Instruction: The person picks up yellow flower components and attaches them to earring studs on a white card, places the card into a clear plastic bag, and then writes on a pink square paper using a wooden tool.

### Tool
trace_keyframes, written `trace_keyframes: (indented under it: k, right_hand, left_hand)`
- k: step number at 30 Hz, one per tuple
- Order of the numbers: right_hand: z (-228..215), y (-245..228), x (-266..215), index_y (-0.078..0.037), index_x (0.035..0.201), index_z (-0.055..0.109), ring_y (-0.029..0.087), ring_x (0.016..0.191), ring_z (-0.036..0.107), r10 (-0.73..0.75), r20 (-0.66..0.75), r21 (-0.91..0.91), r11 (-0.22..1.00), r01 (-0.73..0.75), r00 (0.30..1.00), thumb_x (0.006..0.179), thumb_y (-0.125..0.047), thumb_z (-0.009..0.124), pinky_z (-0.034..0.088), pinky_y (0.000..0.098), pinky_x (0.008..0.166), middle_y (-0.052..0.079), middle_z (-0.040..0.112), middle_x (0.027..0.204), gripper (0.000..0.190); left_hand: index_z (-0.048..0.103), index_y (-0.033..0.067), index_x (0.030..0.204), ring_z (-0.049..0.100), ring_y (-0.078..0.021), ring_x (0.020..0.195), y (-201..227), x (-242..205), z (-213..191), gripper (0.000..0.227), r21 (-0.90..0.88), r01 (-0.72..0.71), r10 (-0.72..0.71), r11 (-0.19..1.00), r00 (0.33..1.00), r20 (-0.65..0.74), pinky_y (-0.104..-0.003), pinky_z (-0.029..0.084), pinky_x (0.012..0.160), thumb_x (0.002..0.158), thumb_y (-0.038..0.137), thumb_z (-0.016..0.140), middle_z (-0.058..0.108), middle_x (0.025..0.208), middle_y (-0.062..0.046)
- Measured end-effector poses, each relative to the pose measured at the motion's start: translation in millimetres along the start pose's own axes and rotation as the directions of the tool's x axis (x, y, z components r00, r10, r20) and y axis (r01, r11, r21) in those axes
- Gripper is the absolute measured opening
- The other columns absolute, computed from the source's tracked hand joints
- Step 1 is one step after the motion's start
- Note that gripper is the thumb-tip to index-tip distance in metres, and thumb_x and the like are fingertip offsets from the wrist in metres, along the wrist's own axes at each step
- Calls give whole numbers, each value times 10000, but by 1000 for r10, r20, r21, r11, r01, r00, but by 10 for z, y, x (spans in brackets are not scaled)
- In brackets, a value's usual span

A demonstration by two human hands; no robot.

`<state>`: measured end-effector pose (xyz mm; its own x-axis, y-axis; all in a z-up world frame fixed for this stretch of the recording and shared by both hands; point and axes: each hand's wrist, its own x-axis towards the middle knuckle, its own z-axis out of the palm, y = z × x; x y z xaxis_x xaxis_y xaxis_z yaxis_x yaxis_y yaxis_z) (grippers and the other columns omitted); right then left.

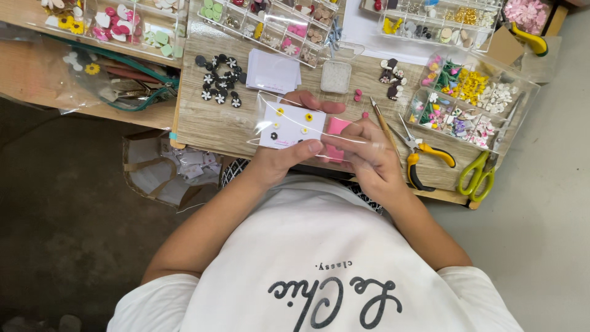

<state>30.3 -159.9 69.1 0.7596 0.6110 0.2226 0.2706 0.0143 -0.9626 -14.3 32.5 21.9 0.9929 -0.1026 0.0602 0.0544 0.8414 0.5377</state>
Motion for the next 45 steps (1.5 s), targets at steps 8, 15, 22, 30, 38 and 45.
trace_keyframes:
  k: [8, 15, 22, 30, 38, 45]
  right_hand:
    - [5, -50, 26, 29, 1289, 686, 289, 774, 613, -45, 219, -123, 990, 73, 975, 983, -26, 462, 537, 400, 677, 200, 576, 958, 383]
    - [-186, 159, -30, -11, 722, 610, 294, 777, 654, -227, -133, 24, 972, 232, 965, 753, 194, 385, 594, 376, 692, 204, 580, 893, 306]
    - [165, -99, 271, -29, 1113, 759, 481, 1152, 565, -409, 87, -326, 850, 414, 908, 901, -232, 802, 461, 599, 993, 259, 588, 1228, 297]
    - [-20, 180, 218, 52, 942, 746, 342, 944, 697, -137, -43, -83, 988, 133, 990, 951, -105, 731, 542, 457, 869, 243, 712, 967, 157]
    - [169, -57, 351, 48, 954, 736, 290, 757, 690, -13, 84, -94, 995, 21, 996, 926, -20, 749, 548, 398, 753, 178, 697, 790, 75]
    - [365, -232, 433, 25, 895, 742, 219, 726, 631, 87, 193, -148, 987, -58, 977, 866, -58, 810, 530, 386, 720, 165, 671, 766, 111]
  left_hand:
    - [410, 78, 1243, 768, -318, 936, 93, -56, 88, 470, 13, 28, -28, 1000, 1000, 0, -280, 705, 688, 905, 36, 734, 596, 1313, -228]
    - [455, 70, 1196, 706, -163, 580, 108, -181, -21, 391, -244, 152, -164, 958, 986, -31, -283, 684, 543, 924, 238, 680, 623, 1273, -245]
    - [496, 5, 1305, 643, -119, 545, 8, -320, -87, 483, -221, 268, -283, 938, 958, -39, -413, 704, 611, 979, 361, 508, 658, 1157, -170]
    - [728, 115, 1126, 613, -127, 446, 560, -492, -72, 835, 611, 367, -248, 702, 929, -273, -245, 530, 480, 985, 706, 155, 757, 812, -89]
    - [551, 89, 1222, 622, -279, 978, 650, -465, 67, 661, 949, 24, 396, 315, 905, -155, -399, 555, 804, 866, 605, 760, 588, 1123, -144]
    - [688, 196, 1252, 737, -150, 1026, 593, -507, 157, 457, 873, -20, 313, 487, 938, -153, -282, 579, 913, 864, 375, 848, 697, 1150, 6]
